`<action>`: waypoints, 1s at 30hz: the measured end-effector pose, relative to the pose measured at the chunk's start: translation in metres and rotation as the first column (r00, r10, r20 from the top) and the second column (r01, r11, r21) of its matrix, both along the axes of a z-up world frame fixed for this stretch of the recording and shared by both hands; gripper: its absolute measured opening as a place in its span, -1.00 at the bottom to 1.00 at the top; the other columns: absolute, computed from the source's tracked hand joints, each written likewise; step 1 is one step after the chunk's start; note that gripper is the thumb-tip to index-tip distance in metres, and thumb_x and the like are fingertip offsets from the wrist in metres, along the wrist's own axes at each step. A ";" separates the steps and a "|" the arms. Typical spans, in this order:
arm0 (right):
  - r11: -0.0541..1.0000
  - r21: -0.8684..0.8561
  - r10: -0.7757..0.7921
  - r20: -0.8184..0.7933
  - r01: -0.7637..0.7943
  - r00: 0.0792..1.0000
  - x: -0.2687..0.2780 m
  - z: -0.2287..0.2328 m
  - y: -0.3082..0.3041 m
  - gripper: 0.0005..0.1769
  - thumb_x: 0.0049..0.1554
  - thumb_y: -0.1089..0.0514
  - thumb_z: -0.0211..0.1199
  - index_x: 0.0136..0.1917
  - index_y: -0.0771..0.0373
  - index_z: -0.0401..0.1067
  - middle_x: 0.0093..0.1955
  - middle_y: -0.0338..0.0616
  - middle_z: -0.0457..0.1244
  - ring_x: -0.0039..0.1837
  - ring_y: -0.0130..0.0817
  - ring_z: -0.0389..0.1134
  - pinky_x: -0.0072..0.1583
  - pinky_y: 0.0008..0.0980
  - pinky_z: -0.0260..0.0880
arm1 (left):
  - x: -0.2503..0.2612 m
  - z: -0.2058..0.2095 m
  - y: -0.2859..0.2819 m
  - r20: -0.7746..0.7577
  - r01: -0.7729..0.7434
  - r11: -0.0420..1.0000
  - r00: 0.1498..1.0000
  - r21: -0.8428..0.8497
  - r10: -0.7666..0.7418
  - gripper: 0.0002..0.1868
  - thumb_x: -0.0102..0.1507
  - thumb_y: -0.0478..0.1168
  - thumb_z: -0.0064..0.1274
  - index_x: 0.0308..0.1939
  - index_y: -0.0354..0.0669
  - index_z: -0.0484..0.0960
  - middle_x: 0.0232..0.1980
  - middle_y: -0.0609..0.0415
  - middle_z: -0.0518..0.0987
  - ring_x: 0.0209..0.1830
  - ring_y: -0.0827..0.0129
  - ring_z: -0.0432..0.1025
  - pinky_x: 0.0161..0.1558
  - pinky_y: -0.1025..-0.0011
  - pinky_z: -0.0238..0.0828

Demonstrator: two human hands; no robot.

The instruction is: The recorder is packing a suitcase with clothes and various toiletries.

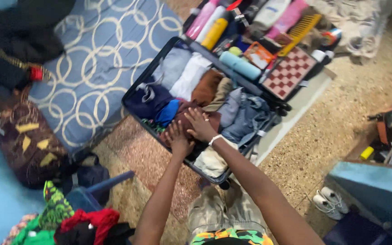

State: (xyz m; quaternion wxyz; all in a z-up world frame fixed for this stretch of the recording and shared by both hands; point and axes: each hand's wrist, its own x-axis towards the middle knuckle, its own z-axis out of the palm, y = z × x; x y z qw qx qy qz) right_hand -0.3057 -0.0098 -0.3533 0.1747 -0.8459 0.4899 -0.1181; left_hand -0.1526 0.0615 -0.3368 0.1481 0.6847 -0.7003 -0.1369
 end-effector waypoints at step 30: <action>0.927 0.170 -0.373 0.491 0.333 0.787 -0.497 0.030 -0.069 -0.75 0.02 0.11 0.44 -0.27 0.31 0.46 -0.28 -0.02 0.38 -0.18 -0.22 0.42 -0.07 -0.28 0.40 | -0.387 0.092 -0.191 -0.503 -0.027 0.971 0.859 -0.238 -0.099 -0.47 0.20 -0.32 0.12 0.26 -0.36 0.47 0.31 -0.27 0.48 0.32 -0.14 0.36 0.37 0.12 0.29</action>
